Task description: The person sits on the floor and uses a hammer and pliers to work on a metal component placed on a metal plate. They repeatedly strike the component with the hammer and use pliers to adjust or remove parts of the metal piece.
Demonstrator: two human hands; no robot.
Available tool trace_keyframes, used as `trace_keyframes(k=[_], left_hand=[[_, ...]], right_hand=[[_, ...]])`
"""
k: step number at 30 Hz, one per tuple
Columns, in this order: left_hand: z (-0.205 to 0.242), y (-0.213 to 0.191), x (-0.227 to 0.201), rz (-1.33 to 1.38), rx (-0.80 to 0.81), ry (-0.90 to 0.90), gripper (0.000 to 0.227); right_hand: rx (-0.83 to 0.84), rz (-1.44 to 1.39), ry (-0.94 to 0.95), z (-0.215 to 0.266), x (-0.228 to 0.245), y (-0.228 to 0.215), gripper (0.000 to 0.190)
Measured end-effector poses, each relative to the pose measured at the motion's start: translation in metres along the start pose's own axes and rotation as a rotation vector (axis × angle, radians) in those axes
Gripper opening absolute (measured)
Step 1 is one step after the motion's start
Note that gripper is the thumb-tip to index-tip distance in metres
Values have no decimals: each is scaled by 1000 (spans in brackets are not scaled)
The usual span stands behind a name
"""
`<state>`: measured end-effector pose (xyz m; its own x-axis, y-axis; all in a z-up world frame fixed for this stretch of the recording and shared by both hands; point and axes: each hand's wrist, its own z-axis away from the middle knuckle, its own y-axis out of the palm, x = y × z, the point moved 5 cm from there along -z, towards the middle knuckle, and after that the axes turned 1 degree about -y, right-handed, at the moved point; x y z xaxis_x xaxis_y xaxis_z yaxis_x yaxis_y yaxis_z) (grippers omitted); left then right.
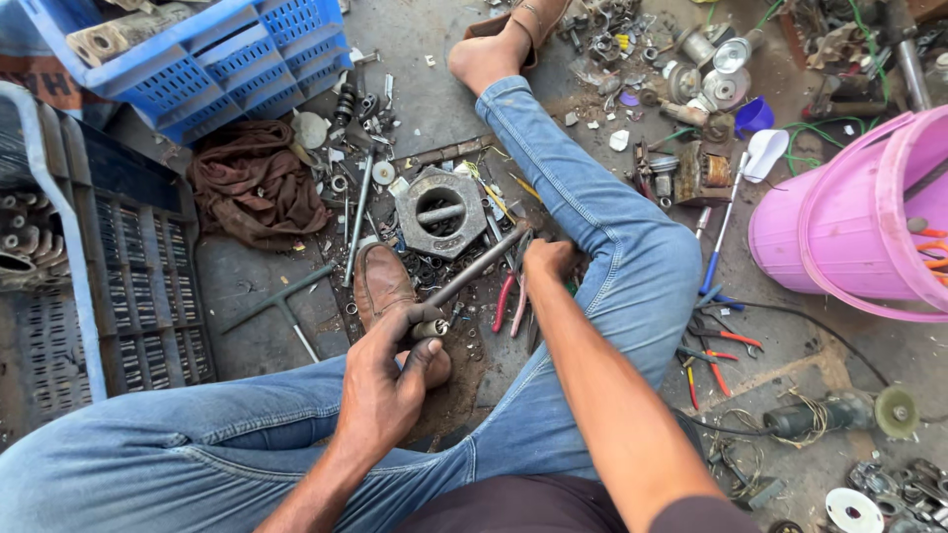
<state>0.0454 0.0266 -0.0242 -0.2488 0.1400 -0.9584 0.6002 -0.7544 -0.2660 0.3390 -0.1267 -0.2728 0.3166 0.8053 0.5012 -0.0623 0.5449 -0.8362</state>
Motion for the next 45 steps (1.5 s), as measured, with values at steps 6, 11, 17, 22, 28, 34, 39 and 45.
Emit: trace_keyframes(k=[6, 11, 17, 22, 28, 34, 39, 45], left_hand=[[2, -6, -4, 47, -38, -9, 27], [0, -16, -3, 66, -73, -72, 29], [-3, -21, -5, 145, -73, -70, 26], [-5, -24, -3, 187, -80, -121, 23], [-3, -25, 5, 306, -89, -123, 22], [-10, -31, 14, 272, -144, -87, 20], [-18, -40, 3, 462, -128, -117, 21], [-44, -86, -47, 88, 12, 73, 18]], right_hand=[[-62, 325, 90, -36, -29, 13, 48], [-115, 401, 77, -31, -29, 8, 56], [-177, 447, 45, -38, -39, 1, 65], [-196, 522, -263, -36, -16, 1, 61], [-34, 324, -385, 35, 36, -17, 28], [746, -791, -261, 89, 115, -66, 25], [1373, -772, -250, 179, 107, -75, 25], [1501, -924, 303, 245, 54, -67, 42]])
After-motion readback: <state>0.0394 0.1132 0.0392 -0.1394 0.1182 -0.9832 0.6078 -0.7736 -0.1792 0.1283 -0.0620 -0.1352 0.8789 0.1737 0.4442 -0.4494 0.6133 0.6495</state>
